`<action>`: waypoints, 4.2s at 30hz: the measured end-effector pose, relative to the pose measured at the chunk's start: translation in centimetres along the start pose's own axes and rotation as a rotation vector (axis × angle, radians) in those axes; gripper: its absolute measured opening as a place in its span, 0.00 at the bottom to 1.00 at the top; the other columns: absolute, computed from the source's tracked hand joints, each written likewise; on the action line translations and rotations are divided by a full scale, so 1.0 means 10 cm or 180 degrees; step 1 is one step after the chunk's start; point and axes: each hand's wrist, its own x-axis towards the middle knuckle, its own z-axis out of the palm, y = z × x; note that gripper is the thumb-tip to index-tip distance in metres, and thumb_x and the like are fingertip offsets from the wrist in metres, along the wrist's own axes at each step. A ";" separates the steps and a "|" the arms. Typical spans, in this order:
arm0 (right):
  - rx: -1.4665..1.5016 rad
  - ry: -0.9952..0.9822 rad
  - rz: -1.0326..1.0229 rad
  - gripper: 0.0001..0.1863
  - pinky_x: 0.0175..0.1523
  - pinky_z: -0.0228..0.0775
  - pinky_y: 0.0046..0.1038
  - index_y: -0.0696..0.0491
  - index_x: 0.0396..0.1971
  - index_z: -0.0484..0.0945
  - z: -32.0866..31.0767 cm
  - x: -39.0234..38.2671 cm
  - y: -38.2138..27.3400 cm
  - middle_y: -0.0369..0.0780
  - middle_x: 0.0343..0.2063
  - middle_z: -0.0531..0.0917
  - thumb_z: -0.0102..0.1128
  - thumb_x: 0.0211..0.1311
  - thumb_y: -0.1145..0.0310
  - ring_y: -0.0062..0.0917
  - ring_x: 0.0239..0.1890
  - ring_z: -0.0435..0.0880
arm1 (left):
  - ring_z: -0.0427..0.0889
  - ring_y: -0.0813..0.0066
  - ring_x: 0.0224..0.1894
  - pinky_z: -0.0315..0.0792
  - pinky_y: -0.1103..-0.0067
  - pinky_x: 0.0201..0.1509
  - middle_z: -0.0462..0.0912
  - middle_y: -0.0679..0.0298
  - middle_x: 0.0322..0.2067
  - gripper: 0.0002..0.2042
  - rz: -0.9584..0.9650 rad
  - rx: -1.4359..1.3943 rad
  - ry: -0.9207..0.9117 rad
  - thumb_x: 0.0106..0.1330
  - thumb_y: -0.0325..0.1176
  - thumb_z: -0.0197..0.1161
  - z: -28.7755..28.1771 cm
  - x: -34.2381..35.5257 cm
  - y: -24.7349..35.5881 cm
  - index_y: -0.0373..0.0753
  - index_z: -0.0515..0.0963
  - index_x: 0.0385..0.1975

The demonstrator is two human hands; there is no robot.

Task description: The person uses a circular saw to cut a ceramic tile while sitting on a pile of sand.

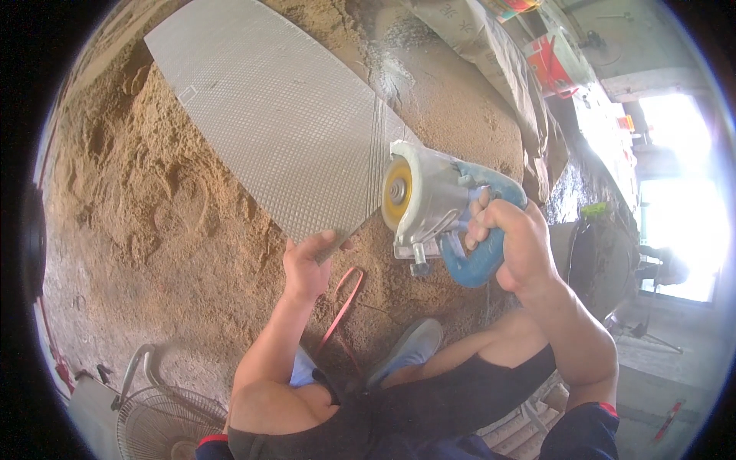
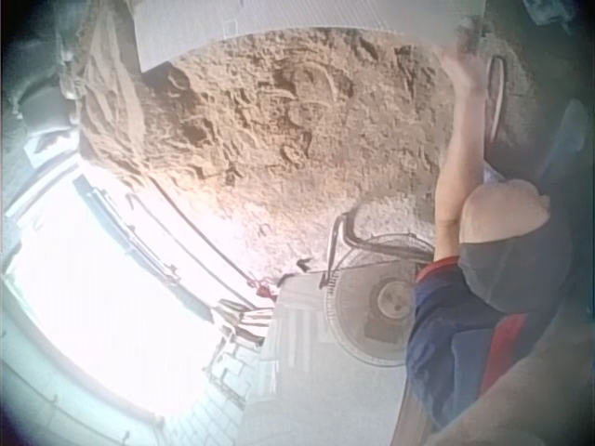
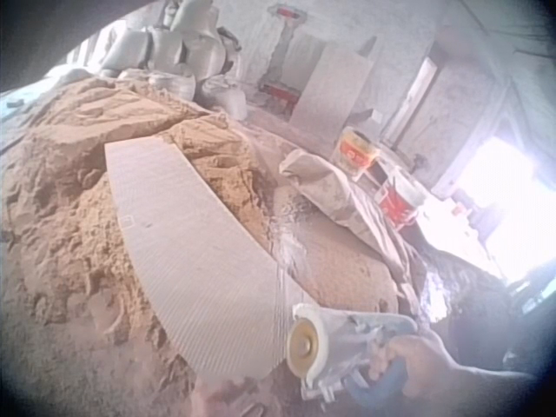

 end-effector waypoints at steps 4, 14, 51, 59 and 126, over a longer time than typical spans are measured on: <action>-0.0038 -0.0034 0.0000 0.09 0.32 0.67 0.27 0.57 0.31 0.71 -0.01 -0.01 0.01 0.37 0.25 0.71 0.48 0.48 0.78 0.20 0.23 0.70 | 0.84 0.57 0.40 0.70 0.63 0.59 0.84 0.46 0.33 0.11 0.0054 -0.0039 -0.0032 0.62 0.28 0.57 0.02 0.00 0.02 0.24 0.72 0.38; -0.0025 -0.0023 -0.0101 0.05 0.33 0.67 0.29 0.56 0.29 0.71 0.00 0.08 -0.02 0.37 0.23 0.72 0.51 0.49 0.77 0.23 0.24 0.71 | 0.83 0.57 0.40 0.69 0.61 0.59 0.84 0.47 0.33 0.10 -0.0012 0.0146 0.0021 0.61 0.26 0.57 0.06 0.00 0.06 0.25 0.70 0.38; 0.0425 -0.0170 -0.0932 0.13 0.29 0.66 0.26 0.61 0.38 0.75 0.17 1.12 -0.25 0.36 0.23 0.72 0.50 0.51 0.79 0.20 0.23 0.70 | 0.84 0.58 0.35 0.77 0.66 0.43 0.83 0.49 0.34 0.12 0.0150 -0.0188 -0.0098 0.58 0.19 0.56 0.03 -0.05 0.11 0.25 0.73 0.43; 0.0408 -0.0104 -0.0893 0.15 0.29 0.66 0.25 0.62 0.41 0.75 0.17 1.11 -0.26 0.36 0.24 0.72 0.50 0.52 0.79 0.19 0.23 0.70 | 0.84 0.58 0.35 0.78 0.65 0.43 0.83 0.49 0.34 0.12 0.0109 -0.0245 -0.0106 0.58 0.20 0.57 0.01 -0.05 0.09 0.26 0.73 0.43; 0.0109 0.0029 -0.0820 0.03 0.29 0.67 0.27 0.58 0.25 0.72 0.18 0.90 -0.19 0.38 0.22 0.73 0.51 0.49 0.79 0.22 0.22 0.72 | 0.84 0.58 0.35 0.79 0.64 0.43 0.82 0.50 0.36 0.19 0.0203 -0.0033 -0.0245 0.56 0.24 0.59 -0.01 -0.01 0.14 0.27 0.70 0.49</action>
